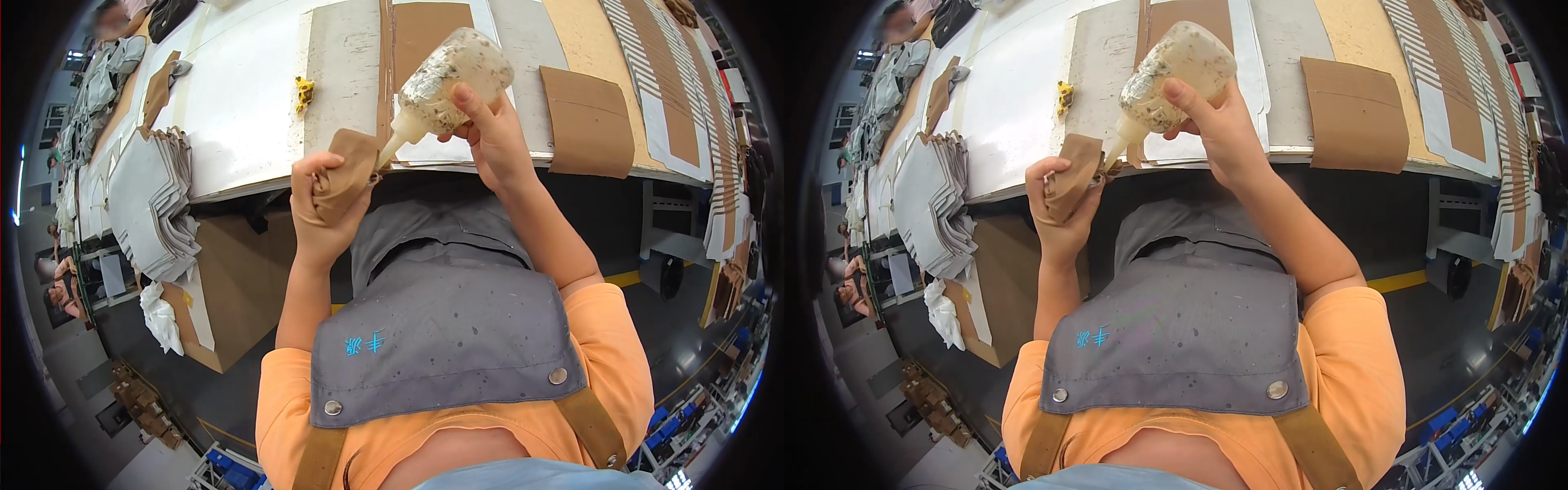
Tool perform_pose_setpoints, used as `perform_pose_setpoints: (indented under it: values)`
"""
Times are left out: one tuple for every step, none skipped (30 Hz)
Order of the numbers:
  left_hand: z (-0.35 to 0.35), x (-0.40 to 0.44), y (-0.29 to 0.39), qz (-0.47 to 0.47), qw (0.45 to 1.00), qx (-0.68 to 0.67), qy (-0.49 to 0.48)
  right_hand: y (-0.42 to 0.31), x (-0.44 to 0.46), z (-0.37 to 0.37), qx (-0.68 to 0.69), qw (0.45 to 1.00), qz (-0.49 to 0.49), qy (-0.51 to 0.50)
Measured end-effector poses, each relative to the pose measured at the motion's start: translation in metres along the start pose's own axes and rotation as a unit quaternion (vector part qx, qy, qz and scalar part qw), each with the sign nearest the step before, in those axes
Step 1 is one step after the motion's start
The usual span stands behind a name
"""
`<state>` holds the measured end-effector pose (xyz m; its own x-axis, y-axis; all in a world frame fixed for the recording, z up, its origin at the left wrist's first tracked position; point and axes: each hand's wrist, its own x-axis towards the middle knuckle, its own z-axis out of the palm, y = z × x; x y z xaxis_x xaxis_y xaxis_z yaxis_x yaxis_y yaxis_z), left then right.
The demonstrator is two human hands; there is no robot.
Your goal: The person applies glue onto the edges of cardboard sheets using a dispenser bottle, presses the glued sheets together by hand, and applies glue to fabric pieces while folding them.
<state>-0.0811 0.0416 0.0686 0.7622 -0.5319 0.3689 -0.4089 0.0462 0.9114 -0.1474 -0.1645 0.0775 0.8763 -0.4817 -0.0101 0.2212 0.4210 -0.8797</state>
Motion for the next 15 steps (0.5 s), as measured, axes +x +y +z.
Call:
perform_pose_setpoints:
  values:
    - [-0.001,0.000,0.006,0.031,0.998,0.058,-0.009,0.000,0.001,0.000,0.000,1.000,0.009,0.000]
    - [-0.001,-0.001,0.010,0.061,0.991,0.116,-0.019,0.000,0.002,0.000,-0.001,1.000,0.019,-0.001]
    - [-0.002,-0.003,0.011,0.076,0.987,0.144,-0.015,0.000,0.003,0.000,-0.001,1.000,0.029,-0.001]
    - [-0.002,-0.005,0.008,0.096,0.983,0.153,-0.031,0.001,0.004,0.000,-0.001,0.999,0.037,-0.003]
    - [-0.003,-0.007,0.005,0.115,0.979,0.162,-0.048,0.002,0.005,0.000,-0.001,0.999,0.045,-0.004]
    - [-0.003,-0.008,0.004,0.135,0.974,0.171,-0.064,0.003,0.006,0.000,0.000,0.999,0.053,-0.006]
    - [-0.001,-0.005,0.007,0.181,0.958,0.210,-0.070,0.004,0.007,-0.001,0.001,0.998,0.062,-0.005]
    - [0.001,-0.004,0.008,0.198,0.953,0.219,-0.074,0.005,0.008,-0.002,0.002,0.997,0.071,-0.005]
    - [0.002,-0.003,0.008,0.214,0.947,0.228,-0.079,0.006,0.010,-0.004,0.003,0.997,0.080,-0.004]
    - [0.001,-0.003,0.009,0.230,0.940,0.237,-0.083,0.008,0.015,-0.007,0.047,0.996,0.063,0.031]
    - [-0.001,-0.005,0.012,0.226,0.939,0.239,-0.105,0.010,0.025,-0.012,0.091,0.993,0.044,0.066]
    - [-0.002,-0.013,0.007,0.210,0.937,0.205,-0.188,0.010,0.037,-0.019,0.134,0.985,0.026,0.101]
    - [0.000,-0.023,0.002,0.192,0.935,0.212,-0.209,-0.001,0.050,-0.041,0.134,0.982,-0.013,0.132]
    - [0.003,-0.030,-0.007,0.177,0.932,0.220,-0.229,-0.019,0.063,-0.065,0.134,0.976,-0.056,0.160]
    - [-0.011,-0.029,-0.021,0.146,0.951,0.198,-0.185,-0.032,0.071,-0.080,0.155,0.974,-0.086,0.140]
